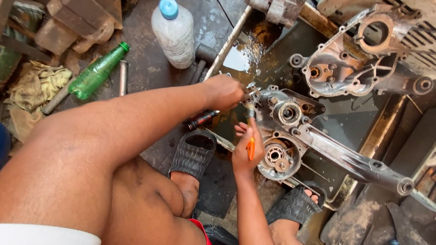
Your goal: The person pours liquid from a plastic bottle onto a disassembled engine crankcase and uses a toothbrush to scrub the internal surfaces and crevices. The person continues to scrub various parts of the engine casing while seated on the floor.
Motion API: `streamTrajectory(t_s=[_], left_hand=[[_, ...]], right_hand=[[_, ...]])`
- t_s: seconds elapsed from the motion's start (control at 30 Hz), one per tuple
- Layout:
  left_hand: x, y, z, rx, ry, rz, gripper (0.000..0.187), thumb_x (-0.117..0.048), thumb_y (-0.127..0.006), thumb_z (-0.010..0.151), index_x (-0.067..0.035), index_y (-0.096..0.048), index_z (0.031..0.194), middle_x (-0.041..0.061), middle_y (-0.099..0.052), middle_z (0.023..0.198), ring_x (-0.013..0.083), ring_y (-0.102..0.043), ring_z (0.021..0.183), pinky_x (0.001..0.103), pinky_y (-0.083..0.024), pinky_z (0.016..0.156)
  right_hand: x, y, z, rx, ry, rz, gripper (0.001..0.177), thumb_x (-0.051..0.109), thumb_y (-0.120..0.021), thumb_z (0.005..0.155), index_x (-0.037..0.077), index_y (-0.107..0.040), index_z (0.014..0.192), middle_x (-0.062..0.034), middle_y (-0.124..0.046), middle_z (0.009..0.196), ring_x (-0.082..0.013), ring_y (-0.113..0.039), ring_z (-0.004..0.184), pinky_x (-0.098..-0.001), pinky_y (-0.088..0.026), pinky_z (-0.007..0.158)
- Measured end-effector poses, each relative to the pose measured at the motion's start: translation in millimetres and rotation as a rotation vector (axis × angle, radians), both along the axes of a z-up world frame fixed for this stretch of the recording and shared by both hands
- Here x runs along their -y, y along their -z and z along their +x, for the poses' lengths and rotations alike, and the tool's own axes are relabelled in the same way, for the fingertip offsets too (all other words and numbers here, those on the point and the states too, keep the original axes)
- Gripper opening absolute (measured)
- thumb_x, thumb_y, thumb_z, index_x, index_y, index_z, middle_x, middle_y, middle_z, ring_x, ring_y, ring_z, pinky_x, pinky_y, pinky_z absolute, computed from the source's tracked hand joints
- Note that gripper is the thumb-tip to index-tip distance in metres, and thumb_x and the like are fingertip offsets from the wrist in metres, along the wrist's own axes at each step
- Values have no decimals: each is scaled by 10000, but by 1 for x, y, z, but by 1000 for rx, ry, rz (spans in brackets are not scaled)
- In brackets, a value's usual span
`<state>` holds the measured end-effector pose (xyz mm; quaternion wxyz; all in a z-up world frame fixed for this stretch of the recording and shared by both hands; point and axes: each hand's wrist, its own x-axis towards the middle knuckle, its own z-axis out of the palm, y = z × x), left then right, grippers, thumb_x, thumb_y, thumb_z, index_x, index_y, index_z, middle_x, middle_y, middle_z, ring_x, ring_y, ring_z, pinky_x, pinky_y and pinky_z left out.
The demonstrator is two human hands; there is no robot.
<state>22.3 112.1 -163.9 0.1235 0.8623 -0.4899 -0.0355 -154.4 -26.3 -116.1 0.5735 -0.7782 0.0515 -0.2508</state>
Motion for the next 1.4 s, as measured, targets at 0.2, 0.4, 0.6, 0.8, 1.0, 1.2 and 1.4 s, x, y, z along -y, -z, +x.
streamTrajectory(t_s=[0.2, 0.4, 0.6, 0.8, 1.0, 1.2, 1.4], left_hand=[[-4, 1, -3, -59, -7, -55, 174, -232, -652, 807, -209, -779, 923, -30, -754, 1015, 204, -745, 919, 400, -639, 725], [0, -27, -2, -78, -24, 37, 216, -260, -637, 826, -207, -777, 981, -18, -744, 1067, 229, -747, 930, 409, -638, 743], [4, -29, -7, -158, -90, 29, 269, -261, -635, 830, -172, -736, 1063, 23, -703, 1169, 271, -745, 966, 435, -640, 770], [-1, -71, -17, -317, -144, 58, 520, -227, -608, 869, -72, -574, 1364, 153, -645, 1257, 386, -730, 981, 513, -623, 795], [3, -55, -5, -395, -194, 51, 544, -207, -585, 895, -94, -544, 1426, 158, -629, 1298, 406, -725, 992, 530, -615, 807], [13, -55, 0, -417, -216, 81, 617, -229, -558, 922, -66, -462, 1509, 184, -591, 1368, 389, -730, 1013, 497, -622, 815], [40, -18, 7, -421, -225, 48, 628, -193, -525, 937, -39, -393, 1532, 245, -547, 1383, 438, -724, 994, 535, -623, 808]], right_hand=[[0, 6, -2, 32, -8, -22, 333, -16, -486, 1045, -97, -629, 1334, -297, -737, 1022, -334, -772, 815, -354, -659, 662], [2, 10, 0, 35, -50, -25, 315, -15, -510, 1043, -116, -627, 1317, -304, -734, 1024, -351, -776, 833, -367, -659, 682], [-1, 3, 8, 4, -52, 22, 305, -25, -515, 1040, -125, -624, 1307, -305, -723, 966, -361, -773, 777, -359, -656, 604], [0, -7, 10, -34, -37, 16, 273, -2, -533, 1042, -128, -651, 1254, -300, -734, 935, -338, -775, 738, -332, -645, 554], [5, -3, 10, -4, 1, -260, 274, 59, -590, 1033, -14, -699, 1274, -137, -782, 904, -243, -789, 729, -376, -621, 654], [10, 1, 10, 34, -27, -280, 284, 73, -578, 1041, -4, -701, 1286, -125, -791, 940, -232, -787, 750, -377, -608, 741], [9, 3, 15, 39, -13, -357, 279, 83, -617, 1029, -4, -703, 1280, -81, -784, 818, -268, -761, 712, -353, -575, 750]])
